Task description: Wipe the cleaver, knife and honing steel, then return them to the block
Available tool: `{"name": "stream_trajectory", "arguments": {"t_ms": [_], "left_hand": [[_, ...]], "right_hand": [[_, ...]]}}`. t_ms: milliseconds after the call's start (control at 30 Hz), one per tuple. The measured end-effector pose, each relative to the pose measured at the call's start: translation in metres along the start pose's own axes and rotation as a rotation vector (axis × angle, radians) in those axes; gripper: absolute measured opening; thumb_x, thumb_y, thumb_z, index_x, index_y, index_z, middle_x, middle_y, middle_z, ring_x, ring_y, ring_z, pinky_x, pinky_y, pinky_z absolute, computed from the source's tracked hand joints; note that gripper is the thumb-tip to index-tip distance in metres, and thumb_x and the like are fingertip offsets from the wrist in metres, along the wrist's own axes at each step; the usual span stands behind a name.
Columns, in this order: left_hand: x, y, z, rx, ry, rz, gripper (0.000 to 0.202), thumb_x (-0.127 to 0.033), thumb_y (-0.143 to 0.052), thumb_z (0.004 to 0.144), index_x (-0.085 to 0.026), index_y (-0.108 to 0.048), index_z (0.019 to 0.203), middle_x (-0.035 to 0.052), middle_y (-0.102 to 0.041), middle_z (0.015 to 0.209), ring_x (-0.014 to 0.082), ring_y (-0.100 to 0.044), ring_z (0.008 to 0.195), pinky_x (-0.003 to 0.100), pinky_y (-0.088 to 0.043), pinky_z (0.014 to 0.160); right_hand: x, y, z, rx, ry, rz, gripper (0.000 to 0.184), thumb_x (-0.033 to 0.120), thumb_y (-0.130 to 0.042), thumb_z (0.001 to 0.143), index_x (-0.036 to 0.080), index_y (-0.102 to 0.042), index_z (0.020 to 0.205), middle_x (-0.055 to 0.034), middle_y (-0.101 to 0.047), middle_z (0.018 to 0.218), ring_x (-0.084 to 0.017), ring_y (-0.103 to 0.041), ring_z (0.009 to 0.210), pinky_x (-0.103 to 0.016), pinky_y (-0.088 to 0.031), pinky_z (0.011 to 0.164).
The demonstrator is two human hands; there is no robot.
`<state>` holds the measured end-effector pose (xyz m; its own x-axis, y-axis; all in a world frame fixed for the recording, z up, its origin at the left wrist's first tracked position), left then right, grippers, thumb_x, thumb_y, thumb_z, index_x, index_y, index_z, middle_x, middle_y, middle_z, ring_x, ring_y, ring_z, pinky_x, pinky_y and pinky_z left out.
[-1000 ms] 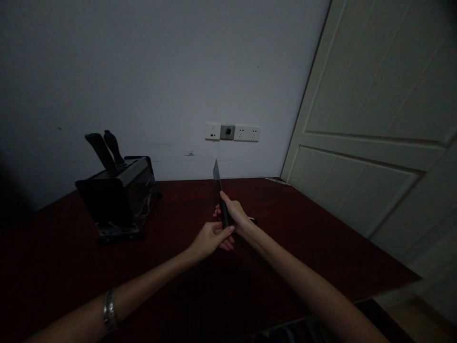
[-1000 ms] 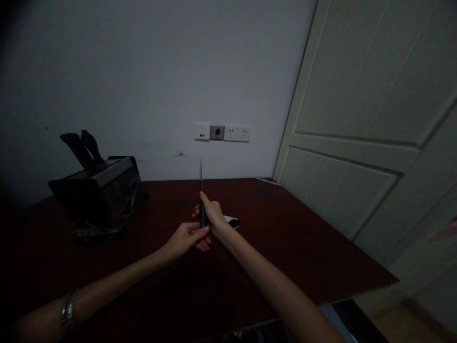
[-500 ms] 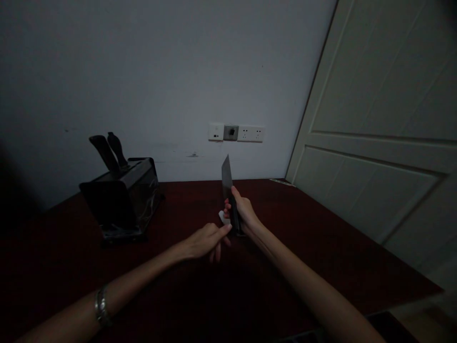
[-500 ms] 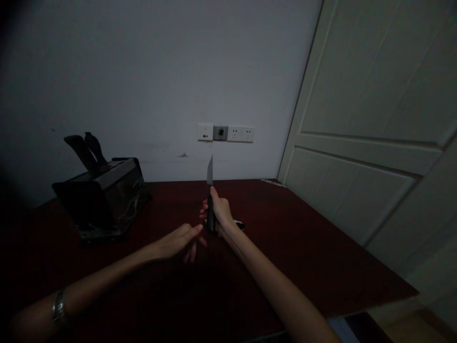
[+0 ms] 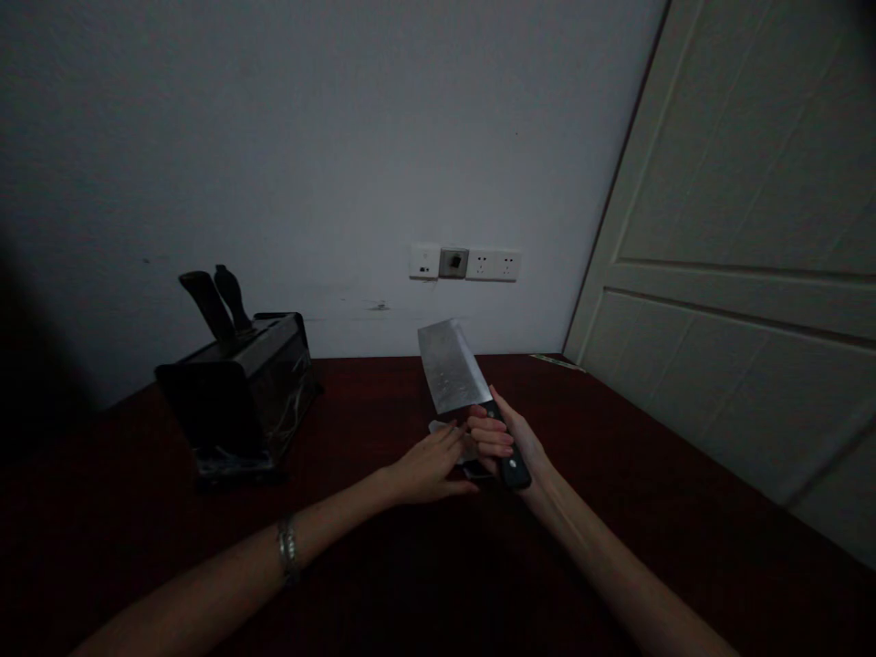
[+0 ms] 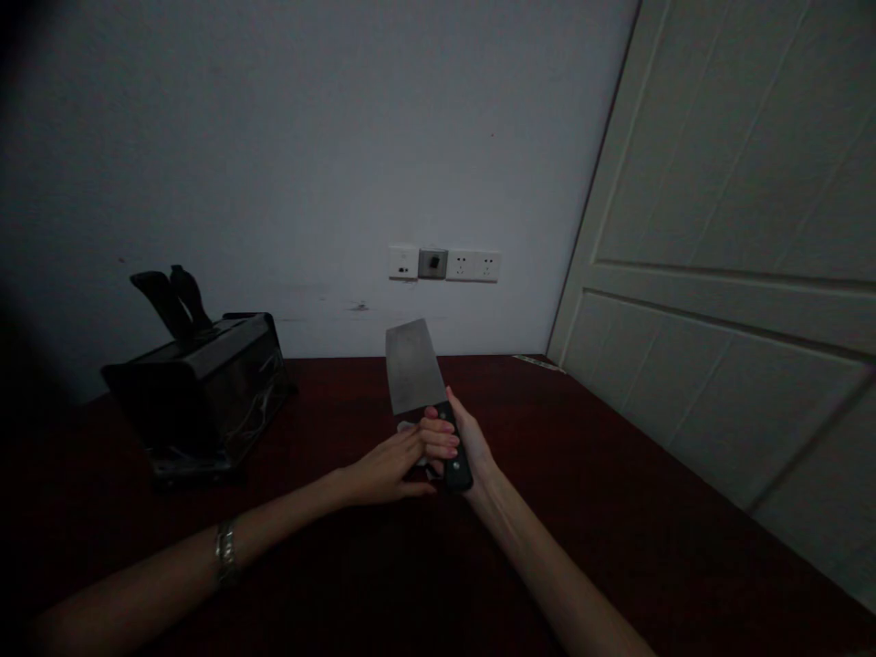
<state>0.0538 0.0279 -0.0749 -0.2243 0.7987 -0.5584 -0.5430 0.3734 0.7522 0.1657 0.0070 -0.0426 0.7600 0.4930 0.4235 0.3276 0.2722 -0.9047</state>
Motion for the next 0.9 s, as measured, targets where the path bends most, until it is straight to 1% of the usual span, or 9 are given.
{"name": "stream_trajectory", "arguments": {"t_ms": [100,233,300,367,500,600,667,767,900], "left_hand": [[-0.002,-0.007,0.013,0.103,-0.171,0.045,0.047,-0.026,-0.06,0.076,-0.024,-0.049,0.122,0.0055,-0.045,0.131,0.02,-0.033,0.126,0.033,-0.025,0.104],[0.014,-0.004,0.017,0.103,-0.085,0.026,0.036,-0.018,-0.048,0.082,-0.028,-0.054,0.116,0.0011,-0.053,0.124,0.0178,-0.046,0.116,0.03,-0.034,0.097],[0.03,0.005,0.015,-0.019,0.05,-0.023,0.031,-0.019,-0.049,0.08,-0.025,-0.06,0.108,0.0025,-0.061,0.111,0.0183,-0.054,0.105,0.028,-0.038,0.09],[0.052,0.023,0.012,-0.236,0.208,-0.068,0.024,-0.021,-0.053,0.077,-0.02,-0.064,0.098,0.0036,-0.066,0.097,0.0192,-0.058,0.094,0.028,-0.042,0.084],[0.088,0.08,0.009,-0.723,0.42,-0.06,0.026,-0.025,-0.053,0.075,-0.01,-0.064,0.092,0.0065,-0.067,0.085,0.0189,-0.059,0.079,0.027,-0.043,0.074],[0.092,0.125,0.016,-0.883,0.44,-0.013,0.036,-0.03,-0.045,0.08,-0.005,-0.059,0.103,0.0103,-0.064,0.095,0.0203,-0.057,0.088,0.028,-0.041,0.078],[0.079,0.146,0.023,-0.929,0.378,0.024,0.036,-0.032,-0.044,0.081,-0.007,-0.058,0.105,0.0086,-0.063,0.101,0.0193,-0.055,0.093,0.027,-0.04,0.081],[0.047,0.151,0.037,-0.816,0.163,0.135,0.035,-0.031,-0.044,0.083,-0.012,-0.058,0.107,0.0065,-0.063,0.103,0.0183,-0.056,0.093,0.028,-0.041,0.082],[0.019,0.12,0.049,-0.373,-0.015,0.284,0.034,-0.027,-0.047,0.081,-0.017,-0.055,0.113,0.0075,-0.058,0.116,0.02,-0.052,0.108,0.036,-0.038,0.094]], "right_hand": [[-0.003,0.008,-0.002,0.029,-0.018,-0.008,0.041,0.049,-0.034,0.088,0.016,-0.041,0.064,0.0116,-0.028,0.039,0.0,-0.019,0.026,-0.007,-0.018,0.023],[-0.005,0.013,-0.006,0.074,-0.005,0.027,0.041,0.048,-0.034,0.088,0.017,-0.039,0.063,0.0115,-0.029,0.039,0.0,-0.019,0.026,-0.006,-0.017,0.023],[-0.005,0.014,-0.009,0.102,-0.001,0.055,0.04,0.047,-0.034,0.088,0.016,-0.04,0.064,0.0112,-0.03,0.04,0.0,-0.02,0.026,-0.006,-0.017,0.023],[-0.006,0.015,-0.01,0.124,-0.006,0.071,0.038,0.046,-0.035,0.088,0.016,-0.039,0.064,0.011,-0.03,0.041,0.001,-0.022,0.027,-0.006,-0.018,0.024],[-0.01,0.017,-0.009,0.155,-0.036,0.054,0.038,0.044,-0.037,0.088,0.016,-0.039,0.064,0.0109,-0.03,0.042,0.001,-0.021,0.028,-0.006,-0.017,0.025],[-0.014,0.019,-0.006,0.198,-0.044,0.041,0.036,0.043,-0.04,0.087,0.015,-0.041,0.064,0.011,-0.03,0.042,0.001,-0.021,0.029,-0.007,-0.016,0.025],[-0.017,0.021,-0.004,0.223,-0.054,0.034,0.035,0.042,-0.043,0.086,0.014,-0.042,0.065,0.011,-0.03,0.043,0.001,-0.021,0.029,-0.007,-0.016,0.025],[-0.022,0.024,-0.002,0.266,-0.074,0.026,0.034,0.041,-0.044,0.086,0.013,-0.044,0.067,0.0108,-0.031,0.043,0.001,-0.021,0.03,-0.008,-0.017,0.026],[-0.025,0.027,0.0,0.313,-0.092,0.047,0.034,0.04,-0.042,0.087,0.012,-0.046,0.068,0.01,-0.033,0.044,0.0,-0.022,0.031,-0.009,-0.017,0.026]]}}
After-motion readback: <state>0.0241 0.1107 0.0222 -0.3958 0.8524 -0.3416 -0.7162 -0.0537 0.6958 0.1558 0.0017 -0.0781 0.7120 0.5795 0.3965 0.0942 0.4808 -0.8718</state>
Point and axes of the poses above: each hand's wrist, its own z-axis towards the middle knuckle, its own y-axis out of the back of the hand, x = y × z, the point moved 3 cm from there along z, towards the middle knuckle
